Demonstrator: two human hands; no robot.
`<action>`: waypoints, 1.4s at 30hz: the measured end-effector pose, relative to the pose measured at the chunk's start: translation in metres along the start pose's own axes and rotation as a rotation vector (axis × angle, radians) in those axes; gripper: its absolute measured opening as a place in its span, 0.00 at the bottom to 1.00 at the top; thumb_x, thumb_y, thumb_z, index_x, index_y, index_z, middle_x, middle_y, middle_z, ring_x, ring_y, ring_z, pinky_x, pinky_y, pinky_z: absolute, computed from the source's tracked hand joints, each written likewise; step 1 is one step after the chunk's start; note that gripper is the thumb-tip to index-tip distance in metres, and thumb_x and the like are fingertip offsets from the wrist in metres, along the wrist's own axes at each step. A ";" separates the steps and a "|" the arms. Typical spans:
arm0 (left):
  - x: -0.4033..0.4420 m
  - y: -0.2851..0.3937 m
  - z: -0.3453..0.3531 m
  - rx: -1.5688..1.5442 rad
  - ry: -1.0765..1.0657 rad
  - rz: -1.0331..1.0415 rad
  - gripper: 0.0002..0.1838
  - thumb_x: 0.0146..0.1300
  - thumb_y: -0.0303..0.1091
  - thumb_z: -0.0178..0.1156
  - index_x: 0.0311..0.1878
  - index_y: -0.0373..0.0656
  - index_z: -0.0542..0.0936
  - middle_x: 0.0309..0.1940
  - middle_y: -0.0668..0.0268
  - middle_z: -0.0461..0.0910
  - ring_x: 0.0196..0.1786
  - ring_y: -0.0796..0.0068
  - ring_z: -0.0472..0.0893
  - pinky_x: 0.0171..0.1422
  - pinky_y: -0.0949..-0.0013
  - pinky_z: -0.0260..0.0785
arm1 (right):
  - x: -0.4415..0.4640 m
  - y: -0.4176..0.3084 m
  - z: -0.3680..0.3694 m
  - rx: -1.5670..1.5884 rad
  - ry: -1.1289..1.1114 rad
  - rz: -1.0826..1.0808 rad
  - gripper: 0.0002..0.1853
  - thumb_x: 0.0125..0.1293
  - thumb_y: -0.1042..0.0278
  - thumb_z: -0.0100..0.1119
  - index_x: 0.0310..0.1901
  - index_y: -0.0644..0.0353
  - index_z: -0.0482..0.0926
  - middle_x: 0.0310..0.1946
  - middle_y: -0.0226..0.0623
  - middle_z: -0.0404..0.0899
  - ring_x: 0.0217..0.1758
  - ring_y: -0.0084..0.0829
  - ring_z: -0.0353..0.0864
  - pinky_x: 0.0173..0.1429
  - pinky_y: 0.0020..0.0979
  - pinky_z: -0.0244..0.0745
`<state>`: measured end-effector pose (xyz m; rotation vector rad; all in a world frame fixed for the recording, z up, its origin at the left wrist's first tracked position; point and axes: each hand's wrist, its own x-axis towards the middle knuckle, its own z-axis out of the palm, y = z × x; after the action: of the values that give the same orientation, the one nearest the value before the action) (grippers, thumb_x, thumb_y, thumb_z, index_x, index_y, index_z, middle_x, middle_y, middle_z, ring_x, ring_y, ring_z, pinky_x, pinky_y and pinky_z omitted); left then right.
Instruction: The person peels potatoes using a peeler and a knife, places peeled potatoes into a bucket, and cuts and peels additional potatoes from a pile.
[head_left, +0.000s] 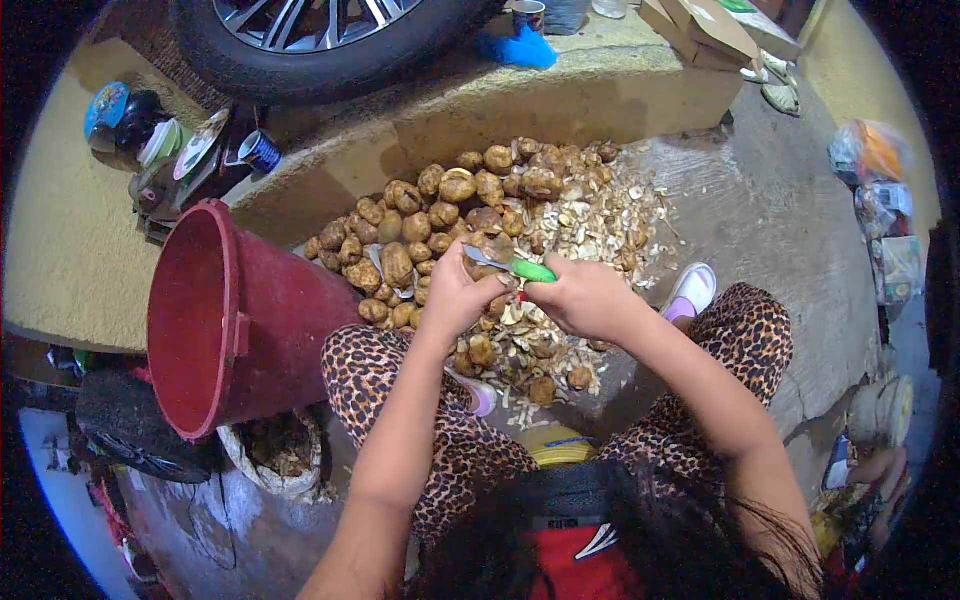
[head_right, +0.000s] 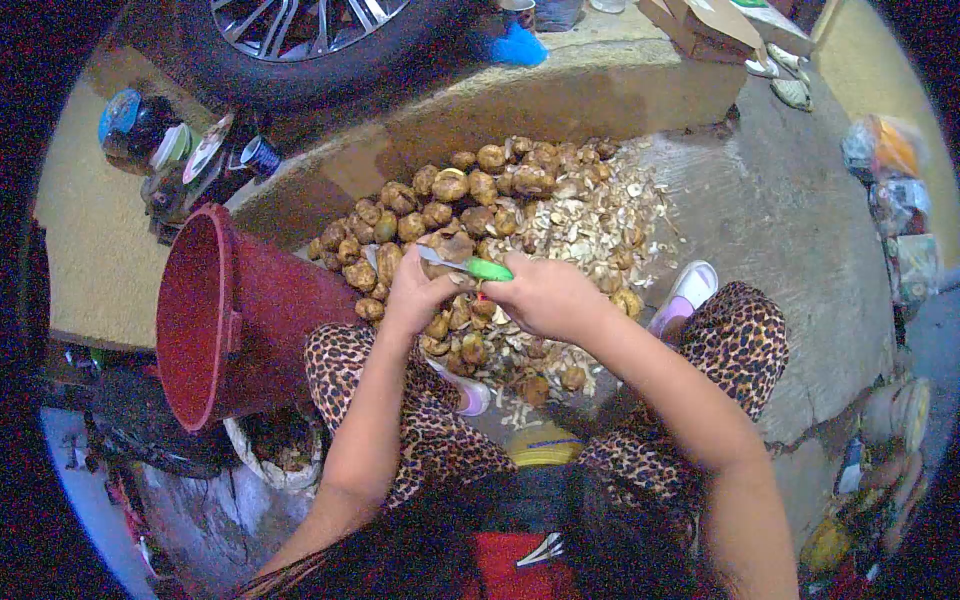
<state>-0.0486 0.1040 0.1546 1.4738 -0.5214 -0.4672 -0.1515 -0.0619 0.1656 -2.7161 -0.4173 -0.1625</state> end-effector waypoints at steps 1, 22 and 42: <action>-0.001 0.003 0.002 0.181 0.038 0.026 0.22 0.45 0.25 0.63 0.46 0.35 0.70 0.39 0.62 0.79 0.40 0.74 0.78 0.46 0.68 0.71 | 0.001 -0.001 0.000 0.016 0.007 0.002 0.08 0.56 0.64 0.53 0.39 0.48 0.74 0.29 0.43 0.70 0.28 0.43 0.77 0.30 0.41 0.74; 0.005 -0.012 0.002 -0.009 0.047 -0.116 0.22 0.41 0.28 0.65 0.43 0.36 0.74 0.30 0.65 0.79 0.30 0.74 0.78 0.38 0.72 0.71 | 0.007 0.022 0.008 0.154 -0.019 0.065 0.07 0.56 0.64 0.54 0.34 0.56 0.74 0.27 0.45 0.72 0.31 0.47 0.75 0.36 0.44 0.71; 0.003 -0.013 -0.012 0.149 -0.176 -0.087 0.32 0.38 0.25 0.72 0.50 0.40 0.70 0.39 0.71 0.74 0.43 0.80 0.75 0.51 0.73 0.69 | -0.013 -0.013 -0.013 0.051 -0.048 0.053 0.07 0.58 0.59 0.55 0.33 0.51 0.74 0.26 0.40 0.69 0.23 0.43 0.75 0.25 0.42 0.71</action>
<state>-0.0386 0.1111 0.1412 1.6115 -0.6443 -0.6416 -0.1685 -0.0594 0.1802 -2.6819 -0.3574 -0.0709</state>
